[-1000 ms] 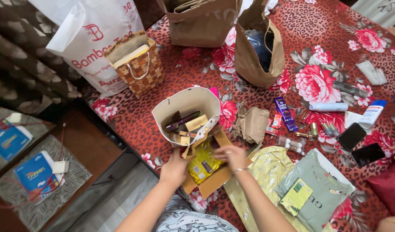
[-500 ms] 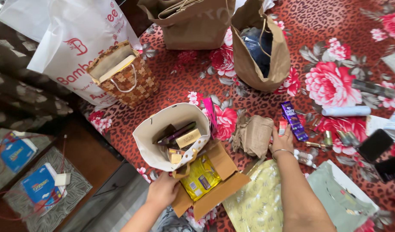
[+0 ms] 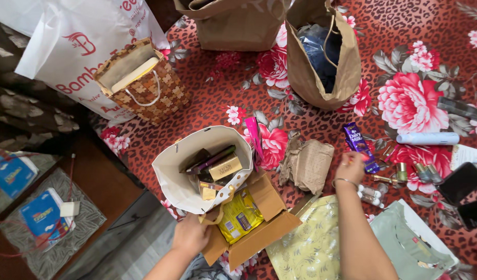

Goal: The person unpacks various items from paper shopping bags and small cardboard boxes by hand, placing tubes of lotion and chocolate bars onto the floral surface of a bed.

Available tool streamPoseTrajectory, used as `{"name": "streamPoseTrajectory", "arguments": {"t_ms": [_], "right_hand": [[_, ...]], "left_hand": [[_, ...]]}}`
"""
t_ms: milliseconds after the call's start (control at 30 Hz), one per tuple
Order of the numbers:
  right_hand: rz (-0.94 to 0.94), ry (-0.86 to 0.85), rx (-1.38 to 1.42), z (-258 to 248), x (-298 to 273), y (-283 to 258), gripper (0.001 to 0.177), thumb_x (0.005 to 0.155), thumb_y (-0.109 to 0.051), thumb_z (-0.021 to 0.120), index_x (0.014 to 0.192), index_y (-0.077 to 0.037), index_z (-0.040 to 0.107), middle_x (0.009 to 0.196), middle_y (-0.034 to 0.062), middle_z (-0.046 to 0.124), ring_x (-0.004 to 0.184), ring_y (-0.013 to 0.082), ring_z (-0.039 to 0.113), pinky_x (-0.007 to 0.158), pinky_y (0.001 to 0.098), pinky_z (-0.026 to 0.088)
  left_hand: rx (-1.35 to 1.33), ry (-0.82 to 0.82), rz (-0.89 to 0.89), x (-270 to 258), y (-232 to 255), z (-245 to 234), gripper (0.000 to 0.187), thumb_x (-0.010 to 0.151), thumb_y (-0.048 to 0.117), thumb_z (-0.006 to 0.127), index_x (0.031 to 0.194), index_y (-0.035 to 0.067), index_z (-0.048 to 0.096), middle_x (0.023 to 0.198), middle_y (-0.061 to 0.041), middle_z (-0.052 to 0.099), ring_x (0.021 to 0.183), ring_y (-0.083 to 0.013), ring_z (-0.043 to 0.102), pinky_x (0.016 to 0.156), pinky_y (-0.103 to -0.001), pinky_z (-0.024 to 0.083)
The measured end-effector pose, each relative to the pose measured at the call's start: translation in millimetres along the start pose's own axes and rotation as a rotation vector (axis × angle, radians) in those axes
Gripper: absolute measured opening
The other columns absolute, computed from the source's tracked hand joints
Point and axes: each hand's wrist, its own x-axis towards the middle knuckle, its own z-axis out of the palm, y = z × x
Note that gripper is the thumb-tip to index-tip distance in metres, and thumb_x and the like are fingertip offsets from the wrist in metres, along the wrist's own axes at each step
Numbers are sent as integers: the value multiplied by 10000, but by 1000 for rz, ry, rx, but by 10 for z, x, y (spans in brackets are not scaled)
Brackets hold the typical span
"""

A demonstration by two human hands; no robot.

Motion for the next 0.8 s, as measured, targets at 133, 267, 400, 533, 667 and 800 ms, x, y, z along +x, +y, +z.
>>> {"name": "streamPoseTrajectory", "arguments": {"t_ms": [133,267,400,533,667,800], "right_hand": [[195,-31,1040,-608,-581,-580,203,1120,-141,684,1038,-105,502,838,34,564,679,109,495,558,277,376],[236,-913,856,-1059,-1594,-1531,199,960,-239,640,1125,-158,718,869,60,742,633,119,701,563,261,588],[316,-1523,635,-519,-2446,-2115,252,1014,-256,666,1181,-70,637,868,56,687,582,99,576,438,246,370],[502,-1167,525,302,-2882,-1822,335,947,-192,627,1272,-266,599,808,77,674,532,160,525,459,315,396],[221,-428,581,588,-2852,-1431,250,978,-168,663,1138,-16,548,817,98,618,658,173,573,602,323,493],[434,-392,574,147,-2431,-1711,515,982,-198,626,1478,-183,486,840,178,653,704,270,578,678,421,493]], "left_hand": [[-17,-38,-93,-15,20,-44,348,782,226,729,1104,111,667,1079,-171,630,988,-387,642,819,-506,541],[-16,1,-23,-11,107,-146,380,722,130,704,1095,72,670,1107,-216,618,1002,-420,634,796,-519,540],[-108,-81,-88,3,161,-298,432,781,99,684,1209,95,630,1231,-179,577,1119,-394,599,880,-503,520],[-88,-43,29,-11,202,-343,586,709,-9,646,1284,98,608,1361,-162,496,1229,-364,541,911,-463,521],[-66,-3,41,-3,170,-288,513,736,-8,643,1245,54,619,1413,-178,473,1227,-369,553,926,-463,519],[-155,-39,-57,42,138,-232,570,794,26,646,1354,20,538,1395,-176,485,1205,-376,577,940,-471,519]]}}
